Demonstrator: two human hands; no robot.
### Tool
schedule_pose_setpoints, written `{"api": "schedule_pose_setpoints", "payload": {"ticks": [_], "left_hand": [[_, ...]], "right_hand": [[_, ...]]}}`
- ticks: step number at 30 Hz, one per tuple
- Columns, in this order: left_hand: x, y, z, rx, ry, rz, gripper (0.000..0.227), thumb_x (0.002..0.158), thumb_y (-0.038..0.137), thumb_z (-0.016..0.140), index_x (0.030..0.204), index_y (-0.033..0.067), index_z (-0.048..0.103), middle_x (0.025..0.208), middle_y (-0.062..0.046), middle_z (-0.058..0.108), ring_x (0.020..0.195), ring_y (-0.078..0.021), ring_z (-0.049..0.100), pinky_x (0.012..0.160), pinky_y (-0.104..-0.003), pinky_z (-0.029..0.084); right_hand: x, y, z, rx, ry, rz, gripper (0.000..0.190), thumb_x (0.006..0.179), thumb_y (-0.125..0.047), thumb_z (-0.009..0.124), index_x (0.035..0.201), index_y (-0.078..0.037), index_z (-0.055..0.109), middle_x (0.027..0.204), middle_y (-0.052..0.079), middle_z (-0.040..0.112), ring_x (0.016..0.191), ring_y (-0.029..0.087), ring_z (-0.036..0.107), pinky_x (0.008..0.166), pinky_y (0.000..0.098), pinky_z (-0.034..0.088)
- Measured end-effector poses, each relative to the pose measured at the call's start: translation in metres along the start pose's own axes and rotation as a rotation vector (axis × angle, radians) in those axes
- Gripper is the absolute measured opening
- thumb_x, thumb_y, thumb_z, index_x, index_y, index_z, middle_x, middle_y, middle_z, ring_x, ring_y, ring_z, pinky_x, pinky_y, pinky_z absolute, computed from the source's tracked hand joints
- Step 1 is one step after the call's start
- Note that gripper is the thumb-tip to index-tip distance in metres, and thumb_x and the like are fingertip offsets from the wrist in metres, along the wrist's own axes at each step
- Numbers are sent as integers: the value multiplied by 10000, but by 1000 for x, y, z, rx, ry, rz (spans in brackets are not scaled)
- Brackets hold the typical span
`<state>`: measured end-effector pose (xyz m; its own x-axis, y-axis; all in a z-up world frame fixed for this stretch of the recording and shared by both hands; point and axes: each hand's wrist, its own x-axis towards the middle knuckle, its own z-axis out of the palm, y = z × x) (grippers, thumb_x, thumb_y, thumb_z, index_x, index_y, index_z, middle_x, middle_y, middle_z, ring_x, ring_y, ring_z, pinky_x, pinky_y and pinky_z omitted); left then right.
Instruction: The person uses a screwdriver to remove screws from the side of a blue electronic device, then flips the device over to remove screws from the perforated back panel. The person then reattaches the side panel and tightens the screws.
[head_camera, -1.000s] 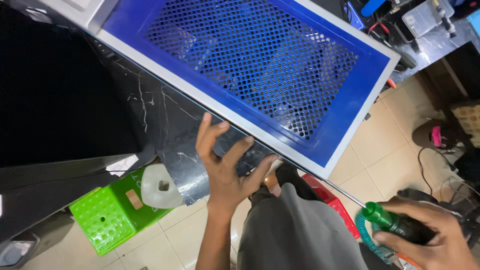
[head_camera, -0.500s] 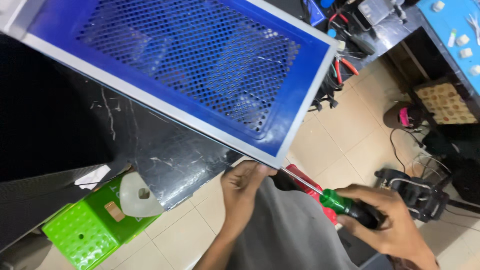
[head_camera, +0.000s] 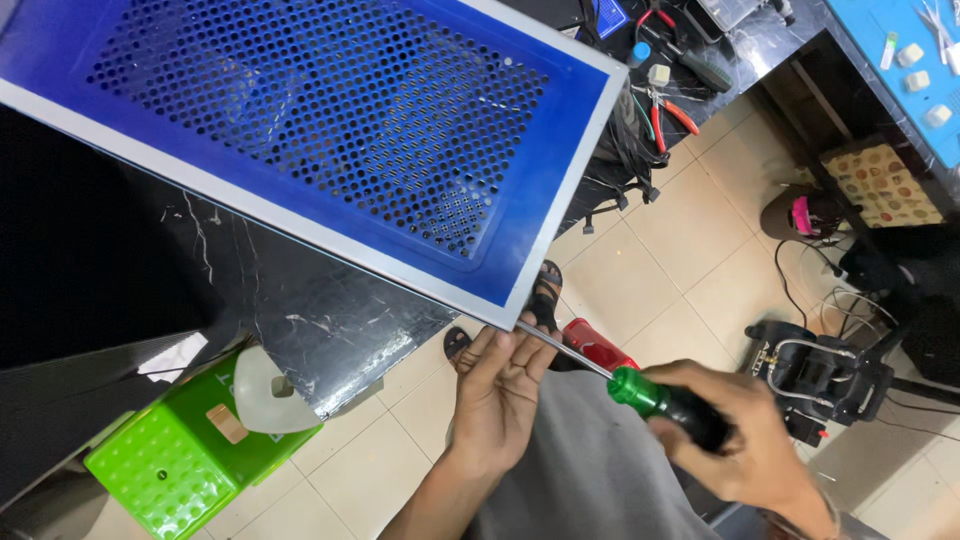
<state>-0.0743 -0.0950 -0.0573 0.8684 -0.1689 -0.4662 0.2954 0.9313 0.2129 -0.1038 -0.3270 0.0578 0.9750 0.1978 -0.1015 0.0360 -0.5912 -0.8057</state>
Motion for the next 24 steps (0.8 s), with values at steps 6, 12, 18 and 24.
{"api": "schedule_pose_setpoints", "payload": {"ticks": [6, 12, 18, 24], "left_hand": [[0, -9, -3, -179, 96, -103, 401, 1006, 222, 774, 1316, -27, 729, 1237, -133, 795, 1272, -295, 715, 1308, -539, 494], [6, -14, -9, -256, 72, -121, 368, 1003, 220, 791, 1300, 12, 730, 1268, -83, 786, 1248, -249, 719, 1322, -514, 482], [9, -19, -13, -251, 20, -94, 429, 980, 226, 827, 1326, -2, 715, 1281, -78, 776, 1249, -237, 707, 1305, -511, 486], [3, -18, -5, -238, -1, -46, 247, 1042, 109, 745, 1260, -7, 727, 1255, -79, 746, 1221, -226, 705, 1305, -488, 489]], "right_hand": [[5, 9, 10, -212, 276, -341, 273, 813, -52, 872, 1042, -74, 725, 972, 120, 658, 819, 251, 601, 774, 384, 437], [-3, 1, 2, -50, -64, 59, 310, 934, -191, 671, 1222, -133, 773, 608, -48, 707, 398, 104, 469, 435, 287, 377], [-3, 4, 9, -111, 292, -299, 212, 845, -29, 880, 1036, -76, 801, 1008, 112, 629, 706, 168, 561, 645, 290, 416], [-6, -23, -7, 6, -6, 112, 488, 938, -411, 599, 1313, -135, 745, 1121, 10, 880, 772, 128, 823, 706, 251, 578]]}}
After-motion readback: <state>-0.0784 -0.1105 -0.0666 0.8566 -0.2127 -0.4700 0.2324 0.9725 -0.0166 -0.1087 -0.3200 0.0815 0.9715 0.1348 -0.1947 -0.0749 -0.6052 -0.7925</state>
